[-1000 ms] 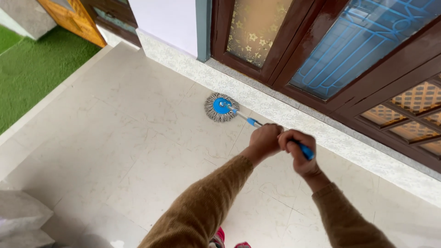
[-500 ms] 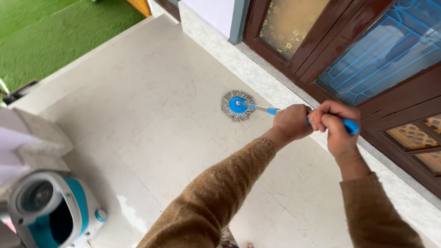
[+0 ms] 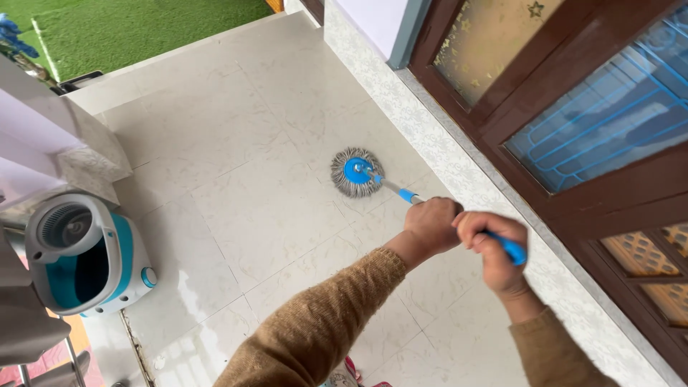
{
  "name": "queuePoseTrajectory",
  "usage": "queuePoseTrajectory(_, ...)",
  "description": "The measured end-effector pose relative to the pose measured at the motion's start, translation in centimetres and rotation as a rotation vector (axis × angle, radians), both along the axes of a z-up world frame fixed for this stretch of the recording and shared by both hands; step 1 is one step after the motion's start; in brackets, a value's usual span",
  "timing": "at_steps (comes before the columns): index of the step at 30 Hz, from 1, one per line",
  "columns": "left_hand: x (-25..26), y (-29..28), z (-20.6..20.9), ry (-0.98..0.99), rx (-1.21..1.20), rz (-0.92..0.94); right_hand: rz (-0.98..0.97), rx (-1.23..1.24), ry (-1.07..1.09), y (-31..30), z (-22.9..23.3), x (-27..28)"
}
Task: The person mops a tiled balcony floor using a blue spin mop. They move the mop back and forth across the surface, covering the area near a stationary exercise bike and a mop bucket.
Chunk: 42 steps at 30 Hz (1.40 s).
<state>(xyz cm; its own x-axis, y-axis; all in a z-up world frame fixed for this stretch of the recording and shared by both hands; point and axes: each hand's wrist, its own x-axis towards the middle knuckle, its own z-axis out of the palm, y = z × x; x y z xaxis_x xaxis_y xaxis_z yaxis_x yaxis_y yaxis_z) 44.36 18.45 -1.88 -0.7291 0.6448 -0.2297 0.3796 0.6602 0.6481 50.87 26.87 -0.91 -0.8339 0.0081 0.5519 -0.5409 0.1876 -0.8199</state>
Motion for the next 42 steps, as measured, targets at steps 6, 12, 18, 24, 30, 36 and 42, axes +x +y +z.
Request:
queuePoseTrajectory(6, -5.8, -1.9, -9.3, 0.175, -0.06, -0.12, 0.018, 0.119, -0.044, -2.2, -6.6, -4.2)
queuePoseTrajectory(12, -13.8, -2.8, -10.0, 0.106, -0.049, 0.003, -0.036, 0.126, -0.076, -3.1, -7.9, -12.2)
queuePoseTrajectory(18, -14.7, -2.5, -11.4, 0.119, -0.068, 0.073, 0.011, 0.171, -0.086, -2.5, -8.3, -13.6)
queuePoseTrajectory(24, -7.6, -2.4, -5.0, 0.13, -0.014, 0.125, 0.111, 0.169, -0.129, -1.1, -2.7, -8.1)
queuePoseTrajectory(30, 2.6, -2.3, 1.6, 0.242, -0.086, 0.185, 0.29, 0.203, -0.189, 0.0, 4.7, 0.0)
queuePoseTrajectory(36, 5.8, -2.4, 0.4, 0.121, -0.017, 0.33, 0.407, 0.188, -0.172, -0.3, 5.0, 2.8)
queuePoseTrajectory(42, 3.1, -3.0, -4.1, 0.1, -0.047, 0.295, 0.386, 0.177, -0.119, -0.2, -1.0, 0.9)
